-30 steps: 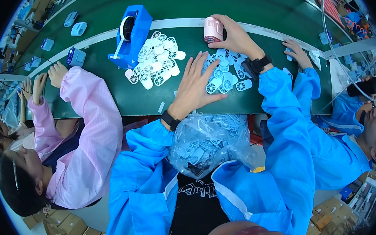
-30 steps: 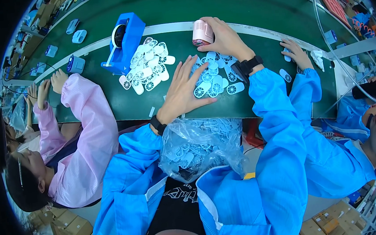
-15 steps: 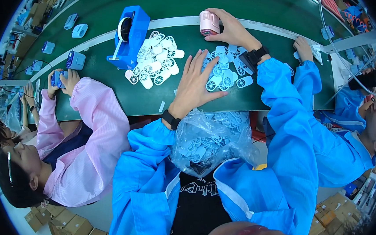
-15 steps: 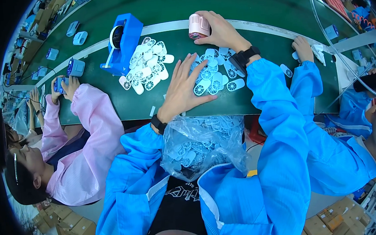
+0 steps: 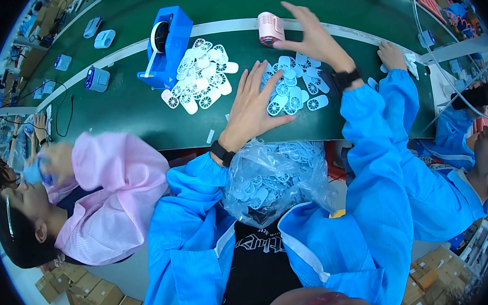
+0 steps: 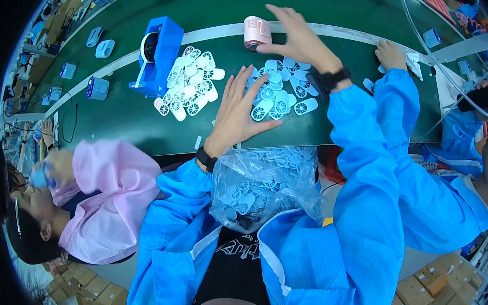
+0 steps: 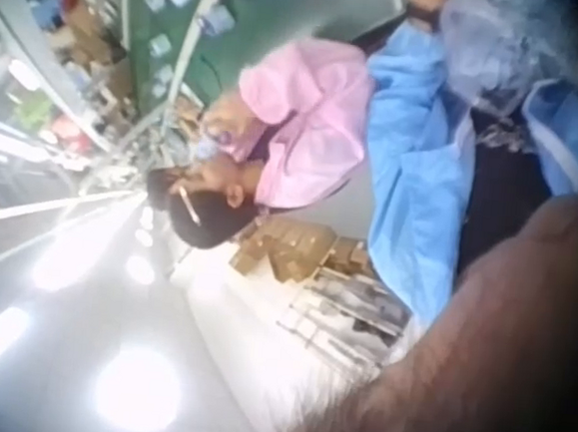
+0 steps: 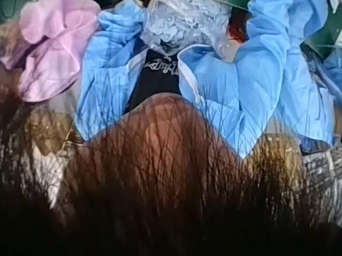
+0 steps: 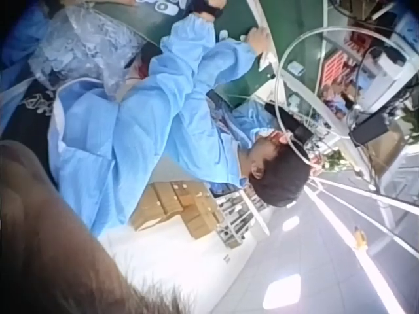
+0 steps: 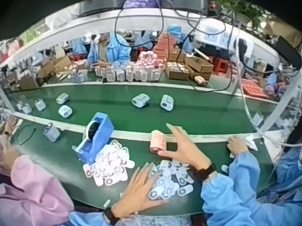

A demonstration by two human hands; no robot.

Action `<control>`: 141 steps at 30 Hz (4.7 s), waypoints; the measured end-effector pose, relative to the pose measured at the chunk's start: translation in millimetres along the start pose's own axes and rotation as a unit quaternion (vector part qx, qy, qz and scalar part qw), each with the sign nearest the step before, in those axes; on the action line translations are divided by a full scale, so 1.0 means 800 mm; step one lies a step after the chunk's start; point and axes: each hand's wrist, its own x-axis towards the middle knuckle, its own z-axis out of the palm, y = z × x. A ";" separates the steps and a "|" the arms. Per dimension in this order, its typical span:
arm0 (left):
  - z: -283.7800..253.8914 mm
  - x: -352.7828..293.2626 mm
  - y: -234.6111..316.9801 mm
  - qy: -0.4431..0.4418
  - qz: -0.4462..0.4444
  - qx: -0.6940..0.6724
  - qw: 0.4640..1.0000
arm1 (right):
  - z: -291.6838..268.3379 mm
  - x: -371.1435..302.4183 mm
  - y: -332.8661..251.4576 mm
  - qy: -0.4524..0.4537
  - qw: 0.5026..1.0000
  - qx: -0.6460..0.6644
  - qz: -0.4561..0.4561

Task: The recorder is assembling small electronic components by attaching white parts to blue bases and then placing the finished items into a plastic bag.

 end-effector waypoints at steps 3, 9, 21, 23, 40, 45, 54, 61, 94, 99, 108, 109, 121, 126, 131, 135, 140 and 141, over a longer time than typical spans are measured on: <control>0.000 0.001 0.000 0.000 -0.006 -0.006 1.000 | -0.025 -0.060 -0.016 0.058 0.998 -0.013 0.017; 0.003 0.008 -0.004 -0.002 0.006 0.025 1.000 | 0.023 -0.149 -0.047 -0.046 0.992 -0.115 0.002; 0.008 0.000 0.001 0.010 0.024 0.024 0.999 | -0.033 -0.099 -0.051 0.009 0.999 -0.029 0.011; 0.007 0.004 -0.005 0.011 0.032 0.024 0.999 | -0.034 -0.117 -0.059 0.028 1.000 0.000 0.002; -0.144 -0.130 0.060 -0.179 -0.022 -0.223 0.958 | 0.057 -0.279 -0.262 -0.282 0.954 -0.025 -0.097; -0.137 -0.152 0.062 -0.099 -0.145 -0.220 0.960 | 0.099 -0.296 -0.261 -0.229 0.959 0.107 -0.131; -0.124 -0.153 0.066 -0.003 -0.091 -0.303 0.949 | 0.114 -0.278 -0.283 -0.146 0.972 0.121 -0.135; -0.122 -0.156 0.066 0.021 -0.091 -0.288 0.953 | 0.138 -0.263 -0.277 -0.197 0.955 0.199 -0.100; -0.105 -0.129 0.031 0.024 -0.245 -0.365 0.898 | 0.027 -0.248 -0.216 -0.024 0.962 0.271 -0.033; -0.096 -0.126 0.025 0.015 -0.269 -0.372 0.888 | 0.031 -0.232 -0.214 -0.078 0.949 0.301 0.062; -0.084 -0.123 0.011 0.005 -0.264 -0.373 0.890 | 0.013 -0.222 -0.225 -0.090 0.910 0.370 0.163; -0.085 -0.123 0.010 0.007 -0.262 -0.376 0.889 | 0.007 -0.220 -0.229 -0.086 0.899 0.389 0.184; -0.103 -0.111 0.013 -0.032 -0.269 -0.433 0.860 | -0.029 -0.194 -0.223 -0.098 0.847 0.463 0.242; -0.111 -0.106 0.016 -0.067 -0.252 -0.437 0.861 | -0.062 -0.177 -0.215 -0.062 0.839 0.487 0.234; -0.101 -0.116 -0.010 -0.133 0.015 -0.473 0.871 | -0.086 -0.139 -0.182 -0.023 0.849 0.478 0.225; -0.118 -0.100 0.015 -0.394 0.070 -0.587 0.703 | -0.070 -0.108 -0.126 0.000 0.873 0.428 0.235; -0.113 -0.047 0.022 -0.085 -0.102 -0.483 0.865 | -0.032 -0.086 -0.088 0.002 0.878 0.398 0.265; -0.099 -0.028 0.026 -0.083 -0.097 -0.484 0.866 | -0.027 -0.085 -0.083 0.008 0.879 0.399 0.260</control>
